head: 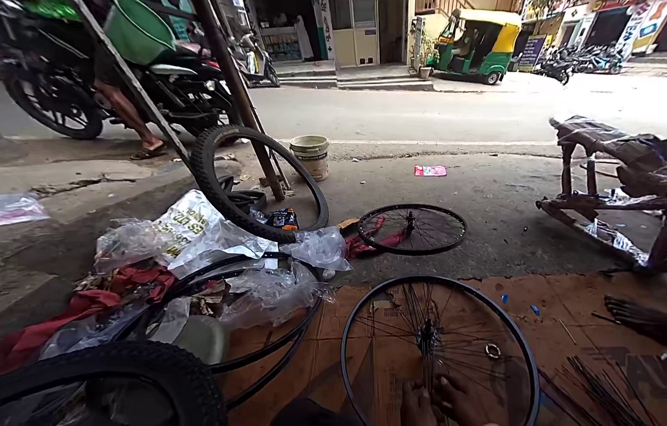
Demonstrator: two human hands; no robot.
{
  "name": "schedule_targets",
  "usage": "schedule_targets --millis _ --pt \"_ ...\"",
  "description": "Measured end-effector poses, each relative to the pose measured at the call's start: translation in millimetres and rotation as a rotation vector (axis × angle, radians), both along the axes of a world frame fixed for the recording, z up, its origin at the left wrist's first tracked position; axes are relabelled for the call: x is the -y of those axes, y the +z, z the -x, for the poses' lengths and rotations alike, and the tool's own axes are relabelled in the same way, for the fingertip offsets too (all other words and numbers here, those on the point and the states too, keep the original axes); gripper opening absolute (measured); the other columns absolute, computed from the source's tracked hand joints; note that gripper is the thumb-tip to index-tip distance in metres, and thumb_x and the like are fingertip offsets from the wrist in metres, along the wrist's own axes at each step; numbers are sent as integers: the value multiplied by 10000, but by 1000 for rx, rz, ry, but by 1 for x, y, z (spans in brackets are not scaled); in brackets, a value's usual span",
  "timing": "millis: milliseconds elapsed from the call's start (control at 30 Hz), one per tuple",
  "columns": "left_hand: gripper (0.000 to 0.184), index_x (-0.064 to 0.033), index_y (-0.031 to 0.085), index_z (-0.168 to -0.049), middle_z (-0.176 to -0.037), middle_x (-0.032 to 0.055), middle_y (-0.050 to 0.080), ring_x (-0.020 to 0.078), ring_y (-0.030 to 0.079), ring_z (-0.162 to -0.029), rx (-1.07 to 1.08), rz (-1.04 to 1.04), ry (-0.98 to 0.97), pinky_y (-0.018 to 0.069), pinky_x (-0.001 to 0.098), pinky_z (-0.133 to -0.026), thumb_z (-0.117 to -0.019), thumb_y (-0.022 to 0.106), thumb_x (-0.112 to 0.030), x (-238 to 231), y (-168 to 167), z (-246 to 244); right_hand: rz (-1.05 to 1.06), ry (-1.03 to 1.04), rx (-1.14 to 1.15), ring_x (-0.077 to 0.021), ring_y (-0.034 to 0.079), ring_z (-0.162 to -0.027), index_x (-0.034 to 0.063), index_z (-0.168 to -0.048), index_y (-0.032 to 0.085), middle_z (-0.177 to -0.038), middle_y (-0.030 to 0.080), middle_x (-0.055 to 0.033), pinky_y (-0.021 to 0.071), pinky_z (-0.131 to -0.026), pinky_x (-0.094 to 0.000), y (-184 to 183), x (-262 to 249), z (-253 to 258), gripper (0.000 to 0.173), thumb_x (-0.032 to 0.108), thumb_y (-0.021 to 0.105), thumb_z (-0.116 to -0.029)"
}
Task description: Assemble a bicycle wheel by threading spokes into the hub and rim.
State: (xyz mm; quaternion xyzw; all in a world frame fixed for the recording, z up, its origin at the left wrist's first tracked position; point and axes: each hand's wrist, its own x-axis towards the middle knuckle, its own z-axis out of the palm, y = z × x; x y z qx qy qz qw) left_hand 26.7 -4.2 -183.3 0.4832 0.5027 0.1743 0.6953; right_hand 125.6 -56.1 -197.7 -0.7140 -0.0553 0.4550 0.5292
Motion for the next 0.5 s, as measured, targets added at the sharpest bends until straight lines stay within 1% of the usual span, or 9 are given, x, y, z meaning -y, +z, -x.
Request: schedule_targets --millis 67,133,200,300,400,500 --pt "300 27 460 -1363 -927 145 655 195 650 -683 -36 12 -22 563 351 -630 -1093 407 -92 -1 -5 3 -7 -60 -147 -218 687 -941 17 -1310 613 -1099 697 -144 570 -833 -402 3 -1 8 309 206 511 -1089" --pt "277 20 462 -1343 -918 139 652 191 655 -684 -42 53 -28 564 337 -621 -1101 399 -99 1 -2 2 -9 -57 -180 -181 680 -868 17 -1308 616 -1029 697 -116 572 -796 -363 7 -3 5 303 194 546 -1073" --pt "271 23 457 -1335 -931 147 660 193 672 -689 -30 83 -23 578 333 -629 -1107 391 -109 0 1 1 -14 -37 -165 -185 689 -858 4 -1311 611 -1042 692 -131 587 -791 -355 12 -7 -1 305 170 576 -1057" --pt "250 29 460 -1312 -940 158 666 203 694 -704 -13 105 -5 598 337 -643 -1105 390 -92 0 4 0 -11 -14 -146 -196 689 -838 -13 -1277 611 -1036 682 -147 590 -764 -353 14 -12 -6 267 116 575 -1046" --pt "236 24 457 -1304 -953 167 672 213 711 -720 -5 129 5 612 345 -658 -1103 395 -84 -1 4 1 14 6 -141 -210 694 -835 -16 -1252 617 -1025 684 -154 597 -763 -371 16 -14 -8 249 104 578 -1038" --pt "247 28 458 -1315 -991 180 665 222 720 -769 -13 143 18 622 357 -696 -1104 389 -81 -1 5 2 40 13 -113 -210 688 -831 -22 -1234 619 -1013 676 -154 594 -757 -372 18 -14 -7 232 85 571 -1034"
